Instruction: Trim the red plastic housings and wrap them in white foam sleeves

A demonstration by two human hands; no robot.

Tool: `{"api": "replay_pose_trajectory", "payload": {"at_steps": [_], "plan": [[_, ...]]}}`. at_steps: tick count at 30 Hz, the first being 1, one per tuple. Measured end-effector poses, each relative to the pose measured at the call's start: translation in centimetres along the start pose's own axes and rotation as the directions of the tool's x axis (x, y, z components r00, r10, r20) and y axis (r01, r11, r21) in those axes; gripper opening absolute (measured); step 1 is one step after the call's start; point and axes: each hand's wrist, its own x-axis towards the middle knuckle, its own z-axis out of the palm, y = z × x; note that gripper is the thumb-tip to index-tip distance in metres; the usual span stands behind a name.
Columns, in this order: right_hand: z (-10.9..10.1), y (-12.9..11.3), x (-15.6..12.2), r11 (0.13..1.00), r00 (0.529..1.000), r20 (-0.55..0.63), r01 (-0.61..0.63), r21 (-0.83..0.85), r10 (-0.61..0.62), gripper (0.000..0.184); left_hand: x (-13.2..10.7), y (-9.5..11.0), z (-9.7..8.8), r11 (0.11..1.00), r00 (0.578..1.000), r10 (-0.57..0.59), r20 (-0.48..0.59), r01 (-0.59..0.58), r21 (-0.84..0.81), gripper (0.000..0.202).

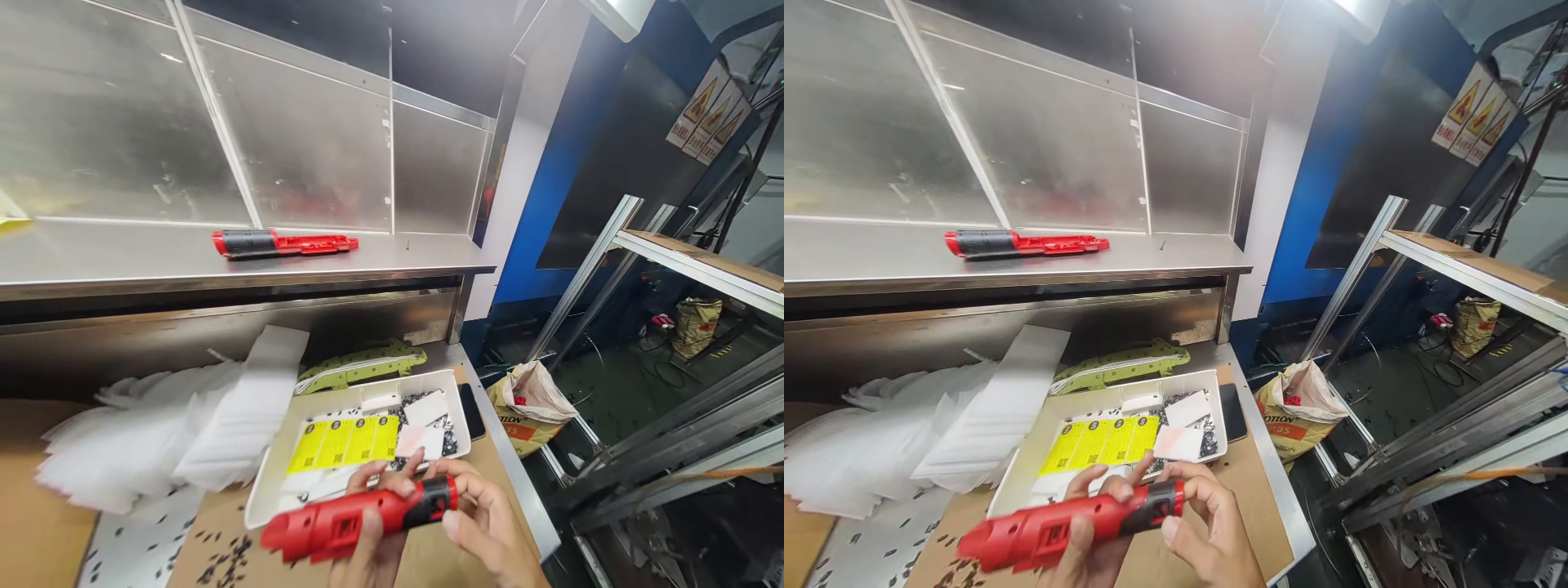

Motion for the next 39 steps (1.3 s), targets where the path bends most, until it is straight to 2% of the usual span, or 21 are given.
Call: {"api": "replay_pose_trajectory", "payload": {"at_steps": [3, 5, 8, 11, 14, 16, 19, 22, 24, 27, 29, 31, 33, 36, 37, 39], "plan": [[-0.4, -0.5, -0.6, 1.000, 0.986, -0.165, -0.011, -0.013, 0.009, 0.033, 1.8, -0.6, -2.1, 0.952, 0.985, -0.173, -0.013, 0.164, -0.258, 0.039], [-0.6, -0.6, -1.0, 0.992, 0.967, -0.255, -0.016, -0.121, -0.015, 0.035, 2.5, -1.2, -3.4, 0.898, 0.977, -0.204, 0.057, 0.210, -0.388, 0.035], [-0.1, -0.3, -1.6, 0.974, 0.955, -0.291, -0.010, -0.228, -0.058, 0.039, 2.6, -1.7, -4.0, 0.840, 0.955, -0.213, 0.205, 0.286, -0.461, 0.030], [1.0, 0.8, -2.2, 0.981, 0.957, -0.279, 0.027, -0.193, -0.081, 0.044, 2.1, -1.9, -3.4, 0.862, 0.948, -0.189, 0.256, 0.285, -0.420, 0.025], [2.1, 2.2, -2.6, 0.995, 0.962, -0.253, 0.094, -0.038, -0.100, 0.047, 1.7, -2.1, -2.5, 0.927, 0.966, -0.155, 0.207, 0.214, -0.306, 0.024], [2.5, 2.9, -2.7, 0.993, 0.958, -0.265, 0.117, -0.001, -0.113, 0.049, 1.6, -2.1, -2.0, 0.954, 0.971, -0.157, 0.181, 0.196, -0.228, 0.026], [2.6, 3.3, -2.8, 0.987, 0.947, -0.286, 0.125, -0.101, -0.149, 0.047, 1.4, -1.9, -1.3, 0.960, 0.964, -0.185, 0.193, 0.219, -0.174, 0.024], [2.2, 3.2, -2.8, 0.964, 0.953, -0.248, 0.111, -0.240, -0.172, 0.043, 1.0, -1.7, -1.0, 0.948, 0.949, -0.220, 0.226, 0.263, -0.181, 0.021], [1.7, 2.9, -2.7, 0.911, 0.949, -0.208, 0.142, -0.387, -0.236, 0.040, 0.7, -1.6, -1.0, 0.934, 0.939, -0.245, 0.240, 0.295, -0.201, 0.018], [0.4, 2.3, -2.7, 0.701, 0.900, -0.052, 0.299, -0.648, -0.432, 0.027, 0.4, -1.5, -1.0, 0.909, 0.917, -0.298, 0.266, 0.358, -0.214, 0.017], [-0.5, 2.0, -2.8, 0.564, 0.848, 0.043, 0.389, -0.729, -0.529, 0.021, 0.4, -1.4, -0.8, 0.889, 0.904, -0.328, 0.275, 0.394, -0.234, 0.018], [-1.0, 1.8, -2.9, 0.525, 0.821, 0.062, 0.419, -0.741, -0.568, 0.016, 0.5, -1.3, -0.4, 0.879, 0.903, -0.332, 0.272, 0.401, -0.258, 0.019], [-1.0, 1.8, -3.2, 0.612, 0.855, 0.009, 0.379, -0.694, -0.519, 0.018, 0.5, -1.1, -0.1, 0.896, 0.916, -0.305, 0.261, 0.369, -0.247, 0.020], [-0.1, 1.7, -3.5, 0.837, 0.943, -0.108, 0.223, -0.500, -0.316, 0.039, 0.5, -1.1, -0.1, 0.953, 0.947, -0.206, 0.247, 0.251, -0.167, 0.023], [0.3, 1.7, -3.6, 0.892, 0.952, -0.161, 0.171, -0.418, -0.258, 0.044, 0.5, -1.1, -0.2, 0.966, 0.951, -0.183, 0.250, 0.222, -0.135, 0.023], [1.0, 1.6, -3.6, 0.950, 0.947, -0.261, 0.108, -0.293, -0.188, 0.042, 0.3, -1.3, -0.3, 0.978, 0.951, -0.167, 0.260, 0.194, -0.082, 0.025]]}}
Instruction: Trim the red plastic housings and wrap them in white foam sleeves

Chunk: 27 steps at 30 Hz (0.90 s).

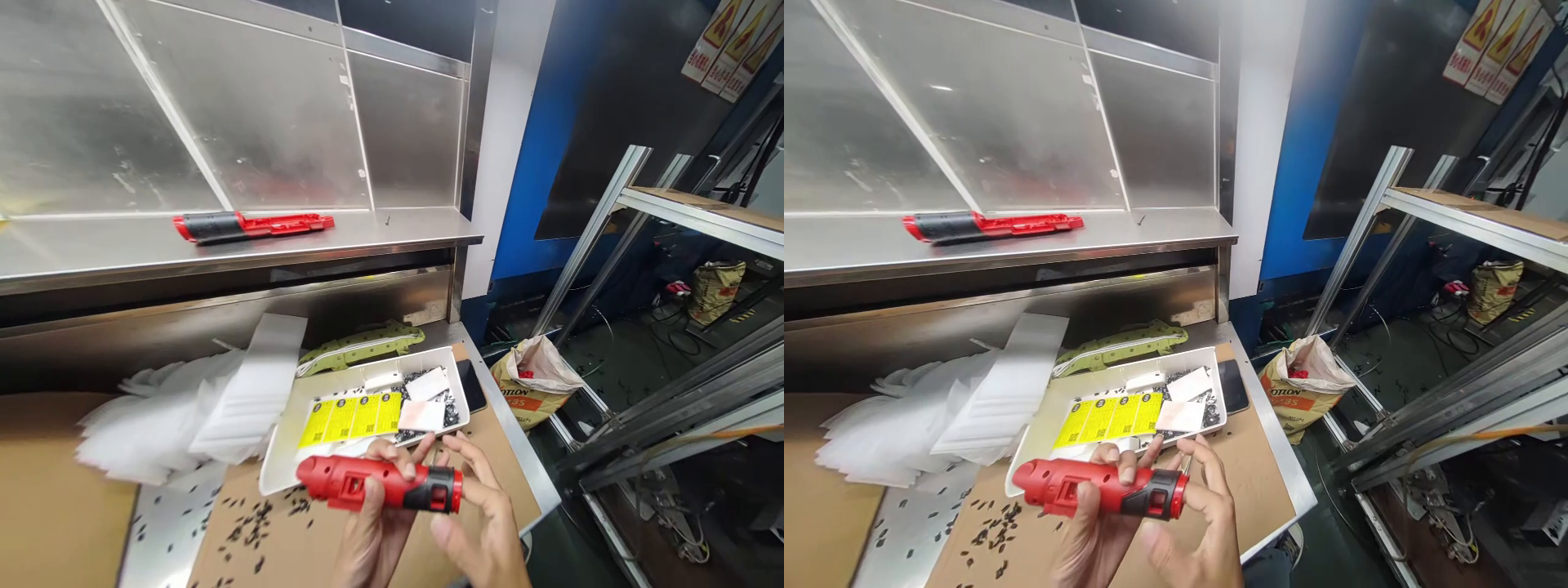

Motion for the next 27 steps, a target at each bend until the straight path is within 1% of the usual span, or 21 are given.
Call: {"api": "replay_pose_trajectory", "payload": {"at_steps": [2, 4, 5, 7, 9, 12, 15, 17, 18, 21, 22, 24, 25, 27], "plan": [[0.3, -0.1, 0.1, 0.998, 0.997, -0.061, -0.051, 0.035, 0.053, 0.032, -0.2, -0.2, 0.1, 0.999, 1.000, 0.001, -0.020, 0.000, 0.033, 0.029], [0.2, -0.1, 0.2, 0.997, 0.992, -0.099, -0.076, 0.027, 0.079, 0.025, -0.4, -0.4, 0.6, 0.998, 0.997, 0.014, -0.077, -0.009, 0.059, 0.034], [0.0, 0.0, 0.2, 0.996, 0.992, -0.093, -0.083, 0.021, 0.085, 0.023, -0.5, -0.4, 0.8, 0.997, 0.994, 0.021, -0.111, -0.013, 0.073, 0.036], [-0.3, 0.2, 0.3, 0.994, 0.994, -0.041, -0.101, 0.035, 0.102, 0.022, -0.7, -0.5, 1.4, 0.994, 0.987, 0.032, -0.157, -0.015, 0.107, 0.040], [-0.6, 0.4, 0.3, 0.991, 0.993, -0.022, -0.117, 0.066, 0.119, 0.023, -0.9, -0.5, 1.8, 0.989, 0.986, 0.043, -0.162, -0.020, 0.145, 0.041], [-1.0, 0.6, 0.3, 0.990, 0.991, -0.061, -0.113, 0.082, 0.118, 0.024, -1.0, -0.7, 1.8, 0.980, 0.987, 0.067, -0.145, -0.038, 0.194, 0.041], [-1.3, 0.6, 0.4, 0.991, 0.993, 0.007, -0.121, 0.055, 0.121, 0.023, -0.8, -0.9, 0.9, 0.973, 0.986, 0.102, -0.131, -0.072, 0.218, 0.040], [-1.5, 0.6, 0.5, 0.988, 0.990, 0.036, -0.138, 0.067, 0.136, 0.026, -0.7, -1.0, 0.0, 0.966, 0.989, 0.132, -0.069, -0.112, 0.232, 0.036], [-1.5, 0.5, 0.5, 0.986, 0.989, 0.042, -0.146, 0.082, 0.143, 0.028, -0.6, -1.0, -0.5, 0.961, 0.990, 0.136, -0.022, -0.127, 0.244, 0.033], [-1.3, 0.2, 0.6, 0.976, 0.984, 0.051, -0.175, 0.132, 0.169, 0.034, -0.4, -0.8, -1.3, 0.951, 0.988, 0.120, 0.102, -0.144, 0.274, 0.027], [-1.2, 0.1, 0.6, 0.971, 0.982, 0.043, -0.186, 0.151, 0.182, 0.036, -0.4, -0.7, -1.3, 0.948, 0.986, 0.112, 0.123, -0.143, 0.283, 0.026], [-1.0, -0.2, 0.7, 0.958, 0.977, 0.026, -0.213, 0.194, 0.212, 0.040, -0.4, -0.5, -1.0, 0.948, 0.986, 0.112, 0.123, -0.143, 0.284, 0.026], [-0.9, -0.3, 0.7, 0.951, 0.975, 0.031, -0.222, 0.213, 0.221, 0.043, -0.4, -0.4, -0.8, 0.950, 0.988, 0.117, 0.104, -0.142, 0.278, 0.026], [-0.9, -0.6, 0.8, 0.941, 0.972, 0.072, -0.236, 0.242, 0.225, 0.045, -0.3, -0.2, -0.3, 0.950, 0.986, 0.130, 0.105, -0.154, 0.271, 0.026]]}}
